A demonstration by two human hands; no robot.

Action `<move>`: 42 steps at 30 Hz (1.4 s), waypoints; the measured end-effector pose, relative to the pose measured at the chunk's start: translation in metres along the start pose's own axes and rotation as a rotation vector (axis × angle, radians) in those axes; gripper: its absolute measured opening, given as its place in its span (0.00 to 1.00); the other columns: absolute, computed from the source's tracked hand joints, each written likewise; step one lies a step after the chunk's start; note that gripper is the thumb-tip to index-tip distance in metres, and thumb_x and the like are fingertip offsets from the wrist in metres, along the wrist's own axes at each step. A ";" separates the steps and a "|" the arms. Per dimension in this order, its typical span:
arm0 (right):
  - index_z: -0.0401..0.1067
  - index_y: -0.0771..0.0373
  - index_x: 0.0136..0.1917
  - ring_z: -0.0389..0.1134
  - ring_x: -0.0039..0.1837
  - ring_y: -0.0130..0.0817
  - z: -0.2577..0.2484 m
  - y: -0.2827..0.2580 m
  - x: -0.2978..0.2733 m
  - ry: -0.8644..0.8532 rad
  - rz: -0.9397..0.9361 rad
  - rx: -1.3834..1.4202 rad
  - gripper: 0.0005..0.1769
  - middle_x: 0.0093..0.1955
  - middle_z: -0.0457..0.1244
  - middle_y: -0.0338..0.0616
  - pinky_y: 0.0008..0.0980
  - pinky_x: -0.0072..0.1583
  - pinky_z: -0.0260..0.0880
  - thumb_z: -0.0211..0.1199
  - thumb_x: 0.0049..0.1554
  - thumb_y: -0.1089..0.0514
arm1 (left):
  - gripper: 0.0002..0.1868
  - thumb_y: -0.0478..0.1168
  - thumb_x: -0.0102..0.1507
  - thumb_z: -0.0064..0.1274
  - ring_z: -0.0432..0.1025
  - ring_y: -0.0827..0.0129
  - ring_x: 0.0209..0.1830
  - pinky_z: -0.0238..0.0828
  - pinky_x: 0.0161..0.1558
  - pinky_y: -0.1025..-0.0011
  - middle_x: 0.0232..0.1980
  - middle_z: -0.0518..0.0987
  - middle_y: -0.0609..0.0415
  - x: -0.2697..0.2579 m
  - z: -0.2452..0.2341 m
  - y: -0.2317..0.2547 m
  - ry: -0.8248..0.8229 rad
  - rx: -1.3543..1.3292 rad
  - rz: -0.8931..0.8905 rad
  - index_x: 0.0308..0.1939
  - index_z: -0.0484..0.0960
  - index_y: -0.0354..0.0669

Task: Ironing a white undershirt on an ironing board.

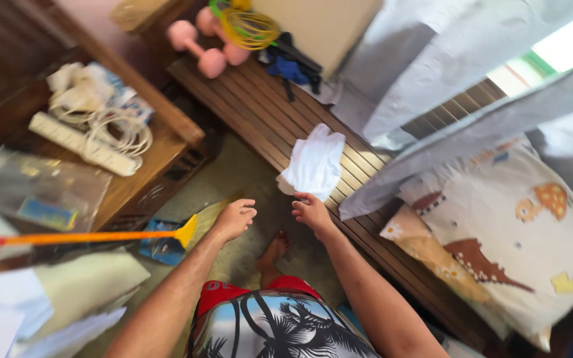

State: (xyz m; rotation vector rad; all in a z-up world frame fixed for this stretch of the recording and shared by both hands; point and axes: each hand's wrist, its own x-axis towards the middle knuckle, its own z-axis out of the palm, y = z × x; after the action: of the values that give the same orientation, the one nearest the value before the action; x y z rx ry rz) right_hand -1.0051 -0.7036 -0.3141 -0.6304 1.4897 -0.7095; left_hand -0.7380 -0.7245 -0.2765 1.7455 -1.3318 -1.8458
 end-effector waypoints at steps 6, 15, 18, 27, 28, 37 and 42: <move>0.70 0.58 0.67 0.71 0.50 0.29 0.095 -0.025 -0.038 -0.209 -0.046 -0.087 0.21 0.52 0.68 0.41 0.28 0.49 0.72 0.61 0.61 0.57 | 0.23 0.42 0.67 0.51 0.79 0.72 0.45 0.77 0.43 0.73 0.57 0.82 0.52 -0.075 -0.062 -0.022 0.221 -0.333 0.050 0.67 0.74 0.44; 0.70 0.59 0.67 0.71 0.52 0.29 0.261 -0.002 -0.098 -0.449 -0.193 -0.136 0.22 0.54 0.69 0.41 0.30 0.51 0.71 0.61 0.61 0.55 | 0.20 0.39 0.62 0.60 0.78 0.69 0.37 0.76 0.42 0.67 0.49 0.83 0.51 -0.232 -0.205 -0.146 0.875 -0.072 0.441 0.59 0.80 0.43; 0.71 0.59 0.68 0.71 0.52 0.30 0.324 0.023 -0.124 -0.439 -0.158 -0.172 0.22 0.55 0.68 0.41 0.30 0.52 0.70 0.62 0.61 0.54 | 0.19 0.36 0.61 0.61 0.77 0.65 0.37 0.76 0.43 0.66 0.46 0.81 0.50 -0.302 -0.256 -0.187 1.101 -0.004 0.295 0.56 0.81 0.45; 0.70 0.58 0.69 0.71 0.52 0.30 0.435 0.064 -0.218 -0.685 -0.088 -0.352 0.23 0.56 0.69 0.41 0.30 0.52 0.69 0.60 0.61 0.53 | 0.25 0.33 0.56 0.62 0.58 0.39 0.65 0.62 0.61 0.53 0.69 0.55 0.33 -0.450 -0.350 -0.253 1.657 0.104 -0.005 0.58 0.78 0.45; 0.70 0.58 0.69 0.71 0.52 0.30 0.441 0.059 -0.229 -0.696 -0.092 -0.360 0.23 0.56 0.69 0.41 0.30 0.52 0.69 0.60 0.61 0.53 | 0.25 0.33 0.56 0.62 0.58 0.39 0.65 0.62 0.61 0.53 0.69 0.55 0.33 -0.450 -0.357 -0.266 1.669 0.099 -0.010 0.58 0.78 0.45; 0.71 0.57 0.68 0.71 0.54 0.28 0.442 0.040 -0.233 -0.761 -0.083 -0.597 0.22 0.56 0.70 0.39 0.28 0.54 0.70 0.59 0.61 0.53 | 0.25 0.30 0.57 0.65 0.62 0.47 0.66 0.59 0.68 0.55 0.63 0.72 0.43 -0.464 -0.384 -0.271 1.712 0.069 0.179 0.59 0.79 0.39; 0.70 0.57 0.69 0.72 0.56 0.29 0.453 0.027 -0.228 -0.744 -0.108 -0.564 0.23 0.58 0.69 0.40 0.30 0.55 0.70 0.59 0.62 0.52 | 0.22 0.25 0.64 0.57 0.73 0.71 0.56 0.70 0.61 0.74 0.60 0.78 0.53 -0.495 -0.420 -0.242 1.566 -0.649 0.726 0.61 0.77 0.41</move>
State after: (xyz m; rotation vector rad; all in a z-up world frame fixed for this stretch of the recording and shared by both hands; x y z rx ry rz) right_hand -0.5421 -0.5393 -0.1857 -1.2510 0.9405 -0.0755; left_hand -0.1538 -0.4109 -0.0768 1.3338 -0.4262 -0.1382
